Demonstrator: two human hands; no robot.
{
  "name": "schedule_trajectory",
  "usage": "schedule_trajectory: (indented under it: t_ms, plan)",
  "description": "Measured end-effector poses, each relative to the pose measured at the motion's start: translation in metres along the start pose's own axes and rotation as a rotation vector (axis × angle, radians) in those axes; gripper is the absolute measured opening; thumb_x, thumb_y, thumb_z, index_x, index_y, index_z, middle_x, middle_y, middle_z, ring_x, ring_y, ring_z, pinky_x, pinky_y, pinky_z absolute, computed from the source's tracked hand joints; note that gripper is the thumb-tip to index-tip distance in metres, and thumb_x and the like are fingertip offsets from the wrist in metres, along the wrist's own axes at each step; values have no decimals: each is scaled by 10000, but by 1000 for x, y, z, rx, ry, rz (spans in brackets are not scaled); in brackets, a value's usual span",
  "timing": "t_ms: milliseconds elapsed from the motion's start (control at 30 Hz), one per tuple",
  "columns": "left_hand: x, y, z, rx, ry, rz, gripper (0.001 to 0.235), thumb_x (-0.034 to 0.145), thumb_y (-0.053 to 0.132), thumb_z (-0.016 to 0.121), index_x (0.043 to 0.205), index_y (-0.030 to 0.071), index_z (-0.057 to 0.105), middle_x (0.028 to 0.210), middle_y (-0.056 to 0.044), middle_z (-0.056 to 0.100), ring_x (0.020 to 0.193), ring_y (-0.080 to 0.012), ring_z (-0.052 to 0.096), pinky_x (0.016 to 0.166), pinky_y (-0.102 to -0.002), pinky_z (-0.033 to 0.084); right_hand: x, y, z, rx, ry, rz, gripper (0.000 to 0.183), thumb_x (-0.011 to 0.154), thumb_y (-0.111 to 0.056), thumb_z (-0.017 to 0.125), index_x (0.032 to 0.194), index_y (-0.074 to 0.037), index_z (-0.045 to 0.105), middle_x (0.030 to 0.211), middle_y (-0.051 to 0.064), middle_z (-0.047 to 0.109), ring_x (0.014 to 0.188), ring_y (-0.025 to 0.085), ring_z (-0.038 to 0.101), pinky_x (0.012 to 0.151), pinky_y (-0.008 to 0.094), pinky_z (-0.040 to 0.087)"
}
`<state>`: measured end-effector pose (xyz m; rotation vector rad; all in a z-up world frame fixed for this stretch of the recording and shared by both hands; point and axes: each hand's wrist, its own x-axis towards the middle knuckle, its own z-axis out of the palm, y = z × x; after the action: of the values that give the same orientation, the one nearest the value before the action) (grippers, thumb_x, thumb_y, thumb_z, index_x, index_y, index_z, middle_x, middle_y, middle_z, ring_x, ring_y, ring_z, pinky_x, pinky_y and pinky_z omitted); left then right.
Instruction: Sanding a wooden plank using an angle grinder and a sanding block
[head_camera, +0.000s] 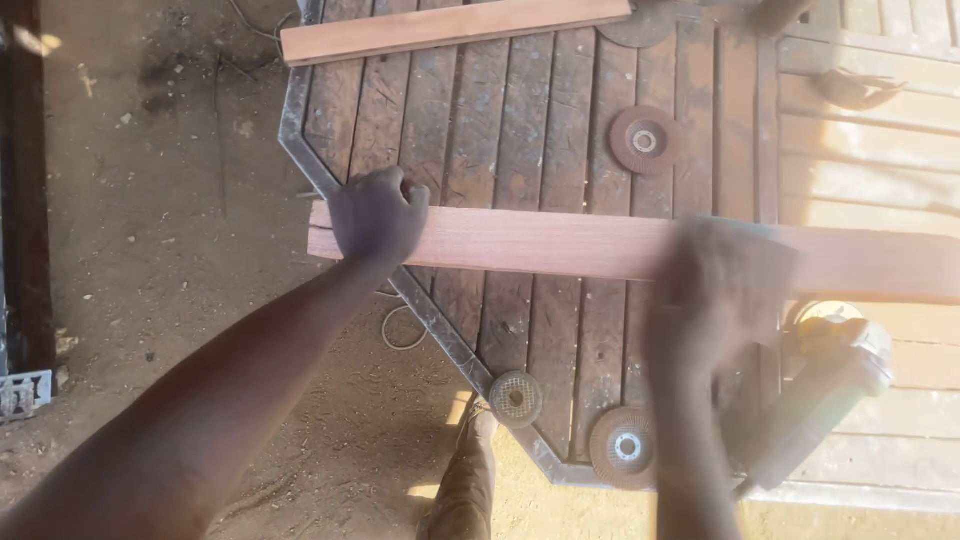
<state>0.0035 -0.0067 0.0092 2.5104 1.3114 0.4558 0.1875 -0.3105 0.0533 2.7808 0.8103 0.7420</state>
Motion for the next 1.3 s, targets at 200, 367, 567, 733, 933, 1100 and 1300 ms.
schedule_trajectory:
  t_ms: [200, 367, 567, 733, 933, 1100, 1300]
  plan:
    - [0, -11, 9, -1, 74, 55, 229, 879, 203, 633, 656, 159, 598, 599, 5, 627, 548, -150, 520, 550, -368, 414, -42, -129, -74, 875, -209, -517, 449, 996, -312, 614, 1437, -238, 585, 1487, -5, 606, 1457, 278, 486, 1201, 593, 279]
    - [1, -11, 11, 34, -23, -16, 267, 944, 262, 688, 702, 188, 601, 607, 54, 604, 592, -101, 530, 606, -298, 453, 10, -21, -52, 749, -72, -508, 476, 997, 27, 537, 1409, -202, 603, 1462, 8, 642, 1419, 285, 546, 1142, 615, 381]
    - [-1, -3, 3, -3, 7, -11, 293, 929, 190, 613, 640, 157, 580, 559, 39, 575, 538, -109, 483, 573, -317, 442, 46, 64, -35, 590, -177, 163, 308, 963, -98, 411, 1151, -73, 653, 974, 85, 593, 993, 300, 535, 883, 434, 347]
    - [4, -3, 6, -24, 12, -9, 275, 907, 205, 601, 638, 151, 591, 575, 20, 608, 547, -130, 510, 581, -343, 444, -13, -67, -26, 627, 32, -158, 528, 960, -59, 625, 1474, -174, 592, 1521, 79, 607, 1450, 305, 514, 1187, 556, 334]
    - [-3, -5, 4, -22, -12, -17, 218, 897, 224, 643, 690, 161, 611, 633, 20, 649, 609, -146, 564, 707, -375, 456, -15, -94, -53, 853, -248, -615, 473, 1004, -244, 528, 1476, -241, 528, 1543, -38, 526, 1490, 231, 389, 1250, 539, 154]
    - [-3, -19, 16, 58, 28, 49, 186, 837, 277, 609, 690, 167, 636, 641, -60, 655, 722, -306, 716, 697, -436, 539, 64, 13, 20, 702, -51, -495, 629, 830, -79, 693, 1440, -217, 623, 1530, 50, 580, 1452, 321, 460, 1159, 499, 283]
    - [-4, -16, 7, 81, 20, 96, 252, 870, 194, 585, 630, 171, 512, 565, 25, 536, 521, -148, 454, 549, -367, 398, 86, 125, -38, 872, -8, 400, 513, 1066, -122, 505, 1537, 46, 389, 1566, 248, 405, 1447, 388, 333, 1179, 514, 231]
